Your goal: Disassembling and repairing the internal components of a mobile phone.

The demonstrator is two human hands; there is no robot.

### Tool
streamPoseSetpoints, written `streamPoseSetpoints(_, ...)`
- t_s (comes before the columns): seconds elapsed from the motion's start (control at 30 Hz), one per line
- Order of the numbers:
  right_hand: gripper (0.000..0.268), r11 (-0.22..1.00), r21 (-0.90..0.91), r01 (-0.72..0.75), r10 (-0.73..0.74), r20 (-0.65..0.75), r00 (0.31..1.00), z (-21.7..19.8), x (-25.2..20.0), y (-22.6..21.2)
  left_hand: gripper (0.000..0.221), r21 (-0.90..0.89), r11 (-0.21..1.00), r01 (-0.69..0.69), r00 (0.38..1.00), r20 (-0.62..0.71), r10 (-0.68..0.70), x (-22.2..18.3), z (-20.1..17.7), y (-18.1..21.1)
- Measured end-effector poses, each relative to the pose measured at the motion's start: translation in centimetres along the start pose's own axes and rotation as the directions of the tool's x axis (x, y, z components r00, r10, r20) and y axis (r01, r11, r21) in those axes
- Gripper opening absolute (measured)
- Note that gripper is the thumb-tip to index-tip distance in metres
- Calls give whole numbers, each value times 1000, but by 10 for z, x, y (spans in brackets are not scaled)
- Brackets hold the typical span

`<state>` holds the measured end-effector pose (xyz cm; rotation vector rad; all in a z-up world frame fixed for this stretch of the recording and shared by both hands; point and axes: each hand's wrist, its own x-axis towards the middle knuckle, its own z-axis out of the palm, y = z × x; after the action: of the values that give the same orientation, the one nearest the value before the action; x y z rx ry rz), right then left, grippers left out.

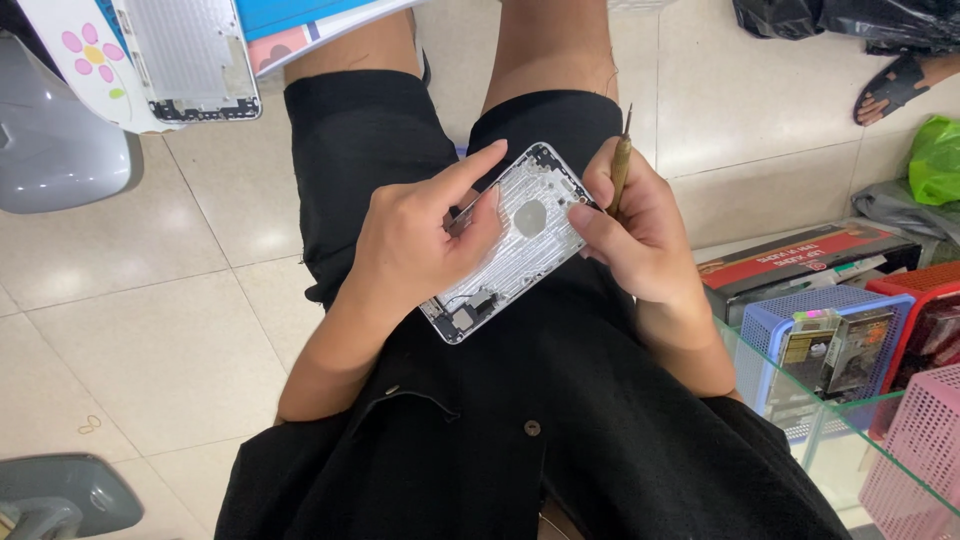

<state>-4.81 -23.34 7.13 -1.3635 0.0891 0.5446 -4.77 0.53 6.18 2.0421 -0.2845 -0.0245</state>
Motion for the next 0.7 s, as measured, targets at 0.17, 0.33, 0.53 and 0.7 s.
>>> streamPoseSetpoints(0.17,15,964,265,-21,5,61,998,-1,10,5,39,-108,992,58,998,19,-56,9,-11,-6)
streamPoseSetpoints(0.33,19,964,-190,184,-197,-50,979,-26,55,2,46,-118,984,135,991,41,-131,22,-24,-18)
streamPoseSetpoints(0.53,39,495,-740,456,-501,186,845,-40,128,-26,50,-137,967,215,975,88,-204,37,-31,-37)
streamPoseSetpoints(0.7,44,-6,-833,553,-539,468,700,-1,172,-78,50,-158,956,249,966,109,-233,45,-35,-52)
